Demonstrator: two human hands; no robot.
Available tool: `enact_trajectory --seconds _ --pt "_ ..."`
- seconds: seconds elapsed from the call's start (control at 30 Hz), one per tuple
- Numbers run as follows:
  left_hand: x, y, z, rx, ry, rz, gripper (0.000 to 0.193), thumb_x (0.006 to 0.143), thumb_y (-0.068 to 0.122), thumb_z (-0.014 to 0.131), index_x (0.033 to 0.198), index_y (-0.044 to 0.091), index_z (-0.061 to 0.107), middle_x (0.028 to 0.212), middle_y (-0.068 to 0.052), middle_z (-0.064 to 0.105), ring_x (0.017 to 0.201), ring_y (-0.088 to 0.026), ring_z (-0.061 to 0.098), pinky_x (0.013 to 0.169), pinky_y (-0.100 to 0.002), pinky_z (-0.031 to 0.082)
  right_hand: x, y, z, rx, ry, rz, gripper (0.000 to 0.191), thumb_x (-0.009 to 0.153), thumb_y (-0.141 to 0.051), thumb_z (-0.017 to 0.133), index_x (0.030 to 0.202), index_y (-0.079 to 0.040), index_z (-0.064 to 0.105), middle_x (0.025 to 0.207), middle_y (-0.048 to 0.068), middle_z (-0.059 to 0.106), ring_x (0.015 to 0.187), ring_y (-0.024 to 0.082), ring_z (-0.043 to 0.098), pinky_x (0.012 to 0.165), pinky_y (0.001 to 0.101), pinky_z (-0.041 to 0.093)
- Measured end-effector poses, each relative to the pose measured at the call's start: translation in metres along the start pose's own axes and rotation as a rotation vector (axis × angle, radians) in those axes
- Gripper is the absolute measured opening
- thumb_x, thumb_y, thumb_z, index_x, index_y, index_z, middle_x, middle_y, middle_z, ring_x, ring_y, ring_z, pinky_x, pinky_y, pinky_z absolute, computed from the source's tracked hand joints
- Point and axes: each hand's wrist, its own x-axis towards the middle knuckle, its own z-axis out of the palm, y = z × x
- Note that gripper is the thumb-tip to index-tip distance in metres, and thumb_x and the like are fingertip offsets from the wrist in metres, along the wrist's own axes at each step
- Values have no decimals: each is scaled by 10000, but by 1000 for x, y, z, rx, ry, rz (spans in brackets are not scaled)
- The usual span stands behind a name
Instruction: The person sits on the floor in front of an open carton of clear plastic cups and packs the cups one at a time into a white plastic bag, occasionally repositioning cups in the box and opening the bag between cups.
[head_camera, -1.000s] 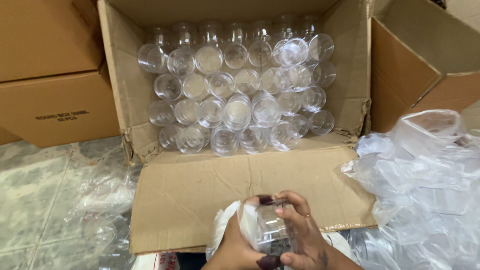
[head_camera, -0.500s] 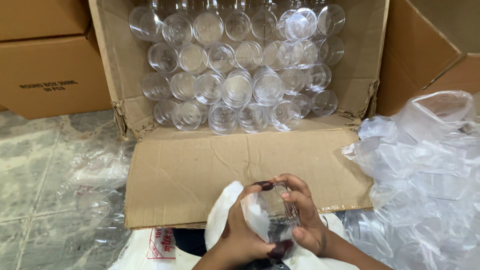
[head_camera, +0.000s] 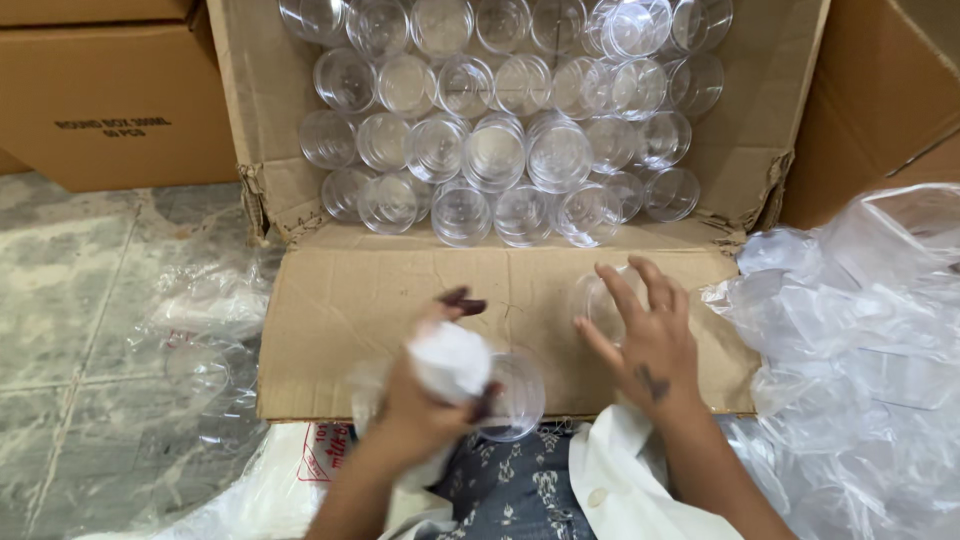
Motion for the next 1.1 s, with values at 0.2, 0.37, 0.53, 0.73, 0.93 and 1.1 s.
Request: enact_trajectory --seconds 0.2,0.37,0.53,0.73,0.93,1.1 --pt "-9 -27 -42 167 -225 -651 571 715 306 869 1194 76 661 1056 -82 743 936 -178 680 846 -341 548 12 0 1 -129 113 -151 800 826 -512 728 1474 -112 482 1568 222 364 1404 495 332 1088 587 320" --pt "-9 -49 -14 82 -470 -540 428 815 370 826 1090 55 738 934 -88 779 847 -195 682 789 -342 563 -17 -36 15 193 -221 -609 852 705 -566 789 1394 -144 519 1468 154 437 1379 400 364 1107 629 257" --pt "-1 -50 -7 123 -42 -595 458 768 233 852 1140 36 673 994 -65 743 930 -167 714 844 -336 551 -9 -59 29 -203 -6 -573 760 749 -398 819 1418 -175 535 1509 105 469 1450 309 403 1174 653 196" --pt "-4 -45 10 -491 -114 -146 528 835 -16 700 1348 50 591 1264 -18 664 1196 -149 625 1031 -331 513 -22 -41 32 802 -148 -405 966 708 -325 854 1467 -7 347 1472 162 465 1396 259 428 1149 475 299" --pt "30 -35 4 -994 43 -163 400 935 -27 714 1323 17 627 1205 -49 694 1111 -167 654 985 -338 547 -41 -50 54 980 -927 52 286 951 -281 705 1063 -22 752 891 43 711 828 131 633 747 347 540" --pt "52 -41 -31 -896 153 -134 453 882 -28 753 1315 5 622 1194 -63 693 1088 -177 663 958 -339 556 -38 -57 48 859 -1070 121 366 963 -387 624 1117 -71 725 911 -7 746 857 68 660 784 276 553"
